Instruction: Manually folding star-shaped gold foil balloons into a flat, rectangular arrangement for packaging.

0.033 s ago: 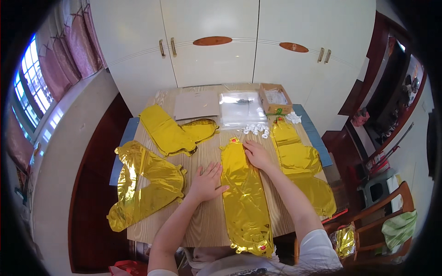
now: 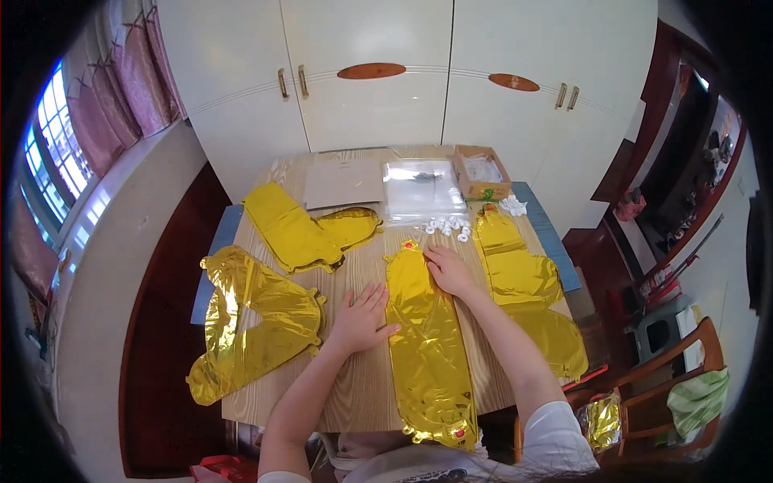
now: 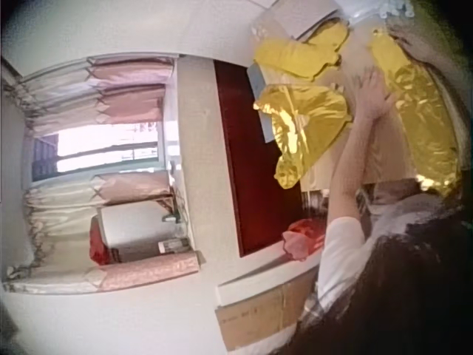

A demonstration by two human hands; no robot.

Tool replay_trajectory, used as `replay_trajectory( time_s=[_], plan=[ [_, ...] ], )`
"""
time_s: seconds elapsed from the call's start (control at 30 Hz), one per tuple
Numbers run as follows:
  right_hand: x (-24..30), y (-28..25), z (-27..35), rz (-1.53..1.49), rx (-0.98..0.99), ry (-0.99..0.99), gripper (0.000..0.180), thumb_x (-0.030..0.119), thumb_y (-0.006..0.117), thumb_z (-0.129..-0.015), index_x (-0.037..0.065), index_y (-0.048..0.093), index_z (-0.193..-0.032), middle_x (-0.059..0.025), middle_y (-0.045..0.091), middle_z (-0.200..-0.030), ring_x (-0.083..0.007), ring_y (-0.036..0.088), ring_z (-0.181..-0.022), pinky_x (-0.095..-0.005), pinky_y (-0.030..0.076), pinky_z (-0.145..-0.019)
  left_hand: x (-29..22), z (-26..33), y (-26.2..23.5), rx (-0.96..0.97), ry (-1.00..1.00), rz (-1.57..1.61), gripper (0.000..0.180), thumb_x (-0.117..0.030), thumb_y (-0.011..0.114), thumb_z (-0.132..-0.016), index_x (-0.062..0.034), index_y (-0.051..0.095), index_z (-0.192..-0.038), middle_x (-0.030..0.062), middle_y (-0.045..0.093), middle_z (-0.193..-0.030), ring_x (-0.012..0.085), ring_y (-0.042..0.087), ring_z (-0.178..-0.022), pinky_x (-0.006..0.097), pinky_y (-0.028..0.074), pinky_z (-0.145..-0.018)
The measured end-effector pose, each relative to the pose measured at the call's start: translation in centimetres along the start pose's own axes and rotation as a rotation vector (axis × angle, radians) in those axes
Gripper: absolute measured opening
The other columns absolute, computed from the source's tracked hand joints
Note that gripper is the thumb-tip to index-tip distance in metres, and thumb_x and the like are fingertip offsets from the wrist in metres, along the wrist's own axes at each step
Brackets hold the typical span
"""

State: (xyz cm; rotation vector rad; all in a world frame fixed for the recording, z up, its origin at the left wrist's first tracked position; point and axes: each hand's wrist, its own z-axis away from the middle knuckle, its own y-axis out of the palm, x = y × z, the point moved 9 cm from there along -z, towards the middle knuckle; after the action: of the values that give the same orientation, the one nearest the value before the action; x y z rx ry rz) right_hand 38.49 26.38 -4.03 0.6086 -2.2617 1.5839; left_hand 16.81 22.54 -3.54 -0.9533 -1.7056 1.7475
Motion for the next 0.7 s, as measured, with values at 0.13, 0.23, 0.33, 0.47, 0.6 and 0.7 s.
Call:
replay_trajectory(
  time_s=[0.13,0.23,0.33,0.47,0.6,0.7],
  plan=[
    [0.2,0.0,0.2,0.015,-0.002,-0.037,0.036,0.015,0.052,-0.091,0.003,0.059,-0.124,-0.0170,0.055,-0.133,-0.0354,0.047,-0.127,-0.0433,0.035,-0.109,-0.2,-0.1,0.2,-0.025,0.017,-0.015,0.083,-0.060,0.045,-0.091,-0.0008,0.030,-0.147,0.0129,0.029,-0.155,0.0271,0.023,-0.145,0.053,0.015,-0.115],
    [0.7,-0.1,0.1,-0.031,0.024,-0.094,0.035,0.015,0.051,-0.091,0.003,0.060,-0.123,-0.0159,0.056,-0.132,-0.0348,0.048,-0.125,-0.0429,0.035,-0.109,-0.3,-0.1,0.0,-0.030,0.020,-0.015,0.083,-0.060,0.046,-0.091,-0.0010,0.031,-0.147,0.0133,0.031,-0.154,0.0275,0.024,-0.145,0.054,0.015,-0.115],
    [1.1,0.0,0.1,-0.030,0.040,-0.122,0.035,0.015,0.051,-0.091,0.002,0.060,-0.123,-0.0157,0.057,-0.130,-0.0341,0.049,-0.125,-0.0419,0.034,-0.109,-0.3,0.0,-0.2,-0.043,0.019,-0.003,0.082,-0.060,0.046,-0.091,-0.0018,0.032,-0.147,0.0134,0.032,-0.153,0.0278,0.024,-0.144,0.055,0.015,-0.115],
    [1.3,0.0,0.4,-0.010,0.060,-0.156,0.035,0.015,0.052,-0.091,0.002,0.060,-0.123,-0.0153,0.058,-0.130,-0.0332,0.048,-0.126,-0.0413,0.034,-0.109,-0.3,-0.1,-0.1,-0.054,0.028,0.004,0.079,-0.059,0.048,-0.091,-0.0052,0.033,-0.147,0.0136,0.034,-0.152,0.0284,0.025,-0.144,0.055,0.016,-0.114],
    [1.8,-0.2,0.4,-0.020,0.071,-0.167,0.035,0.015,0.052,-0.091,0.003,0.060,-0.123,-0.0149,0.058,-0.130,-0.0328,0.048,-0.126,-0.0415,0.034,-0.109,-0.5,0.0,-0.2,-0.040,0.028,0.018,0.076,-0.058,0.048,-0.091,-0.0088,0.034,-0.147,0.0134,0.033,-0.153,0.0291,0.025,-0.144,0.055,0.016,-0.114],
    [2.0,-0.3,0.7,-0.051,0.081,-0.168,0.035,0.015,0.052,-0.091,0.003,0.059,-0.124,-0.0150,0.058,-0.130,-0.0332,0.048,-0.126,-0.0420,0.033,-0.109,-0.3,0.0,-0.2,-0.066,0.023,0.014,0.074,-0.057,0.048,-0.090,-0.0101,0.037,-0.146,0.0118,0.034,-0.152,0.0269,0.026,-0.144,0.057,0.018,-0.113]
  ],
)
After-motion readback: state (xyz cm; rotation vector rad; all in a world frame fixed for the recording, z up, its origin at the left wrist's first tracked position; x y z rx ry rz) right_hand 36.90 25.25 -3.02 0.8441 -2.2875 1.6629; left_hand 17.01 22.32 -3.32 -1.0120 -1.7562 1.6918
